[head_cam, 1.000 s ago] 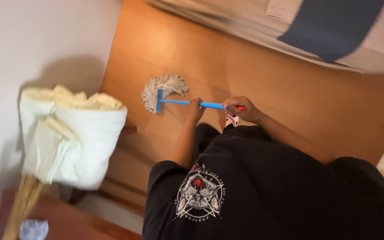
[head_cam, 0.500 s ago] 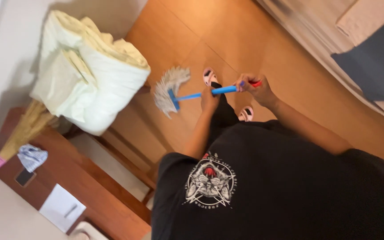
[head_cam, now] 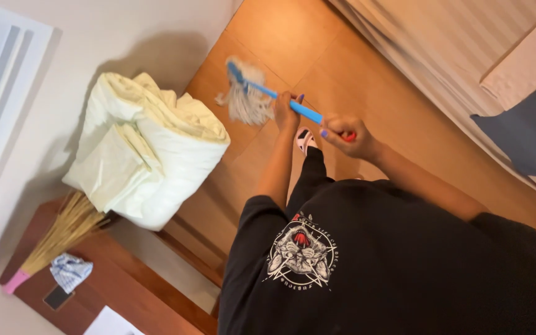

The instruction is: The person mops a floor with a mop, using both hands to push and pull the mop across the surface in several passes.

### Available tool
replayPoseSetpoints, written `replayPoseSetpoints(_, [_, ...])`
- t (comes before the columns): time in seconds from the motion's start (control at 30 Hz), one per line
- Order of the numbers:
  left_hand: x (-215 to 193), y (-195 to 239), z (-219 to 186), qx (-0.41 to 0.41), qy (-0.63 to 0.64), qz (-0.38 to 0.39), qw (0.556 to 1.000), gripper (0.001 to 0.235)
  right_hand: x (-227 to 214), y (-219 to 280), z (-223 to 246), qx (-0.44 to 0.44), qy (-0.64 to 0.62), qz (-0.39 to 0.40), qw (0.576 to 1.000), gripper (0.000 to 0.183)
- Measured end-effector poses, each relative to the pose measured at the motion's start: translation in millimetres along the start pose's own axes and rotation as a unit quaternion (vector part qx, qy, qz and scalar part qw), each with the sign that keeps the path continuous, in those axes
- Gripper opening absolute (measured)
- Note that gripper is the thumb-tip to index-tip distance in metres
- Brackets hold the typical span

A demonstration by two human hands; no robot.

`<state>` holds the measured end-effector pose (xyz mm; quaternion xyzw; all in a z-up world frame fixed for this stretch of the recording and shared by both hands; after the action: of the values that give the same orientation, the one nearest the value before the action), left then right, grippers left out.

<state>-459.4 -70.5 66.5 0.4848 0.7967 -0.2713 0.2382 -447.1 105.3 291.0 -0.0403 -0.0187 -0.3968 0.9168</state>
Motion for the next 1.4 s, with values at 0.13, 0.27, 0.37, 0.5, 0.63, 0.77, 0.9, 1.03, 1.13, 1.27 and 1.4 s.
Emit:
replayPoseSetpoints(0.13, [24.2,-47.5,-3.5,0.086,0.03,-0.019,0.996,0.03,17.8,-25.7,34.0,-0.08,0.149,0.008,0.985,0.032])
replayPoseSetpoints(0.27, [39.1,-65.2,-26.5,0.126,0.042,-0.006,0.991,0.032,26.1,-34.0,38.5,-0.129,0.231,0.033,0.964,0.037])
replayPoseSetpoints(0.37, [59.6,-78.8,-42.0,0.068,0.015,0.104,0.992,0.03,6.7,-36.8,49.9,-0.171,0.246,-0.007,0.954,0.024])
replayPoseSetpoints(0.5, [51.8,-79.8,-80.2,0.1,-0.008,0.126,0.987,0.028,-45.3,-51.7,66.9,-0.114,0.164,-0.071,0.977,0.033])
replayPoseSetpoints(0.63, [48.3,-63.5,-77.0,0.029,-0.031,0.144,0.989,0.029,-81.2,-80.9,74.1,-0.008,0.065,-0.031,0.997,0.04])
replayPoseSetpoints(0.77, [38.9,-9.1,-26.9,-0.054,-0.054,0.136,0.988,0.019,-97.5,-99.6,6.7,0.029,-0.051,0.037,0.998,0.046])
replayPoseSetpoints(0.9, [20.4,79.5,47.0,-0.269,-0.089,0.143,0.948,0.027,-60.7,-90.0,-96.0,0.166,-0.056,0.119,0.977,0.022])
replayPoseSetpoints(1.03, [35.1,175.8,122.5,-0.4,-0.083,0.103,0.907,0.017,-7.5,-64.4,-120.0,0.166,-0.079,0.272,0.945,0.025])
replayPoseSetpoints(1.13, [31.2,158.3,110.4,-0.298,-0.166,-0.036,0.939,0.02,-13.3,-72.8,-96.8,0.099,-0.045,0.31,0.944,0.026])
replayPoseSetpoints(1.27, [52.1,63.8,75.9,-0.252,-0.164,-0.093,0.949,0.032,-73.7,-107.5,-76.2,0.081,-0.022,0.269,0.959,0.026])
replayPoseSetpoints(1.4, [98.8,-32.7,28.2,-0.148,-0.104,-0.122,0.976,0.029,-143.1,-121.6,-7.3,0.004,0.048,0.209,0.977,0.03])
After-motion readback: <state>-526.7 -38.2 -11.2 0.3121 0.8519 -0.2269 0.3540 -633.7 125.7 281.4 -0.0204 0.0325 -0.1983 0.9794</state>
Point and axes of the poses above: each hand's wrist, its own y-axis away from the middle knuckle, its own x-axis out of the palm, z = x × y, the point moved 10 cm from there along -y, towards the middle knuckle, and after that the axes turned 3 degrees about x, right-handed, at the moved point
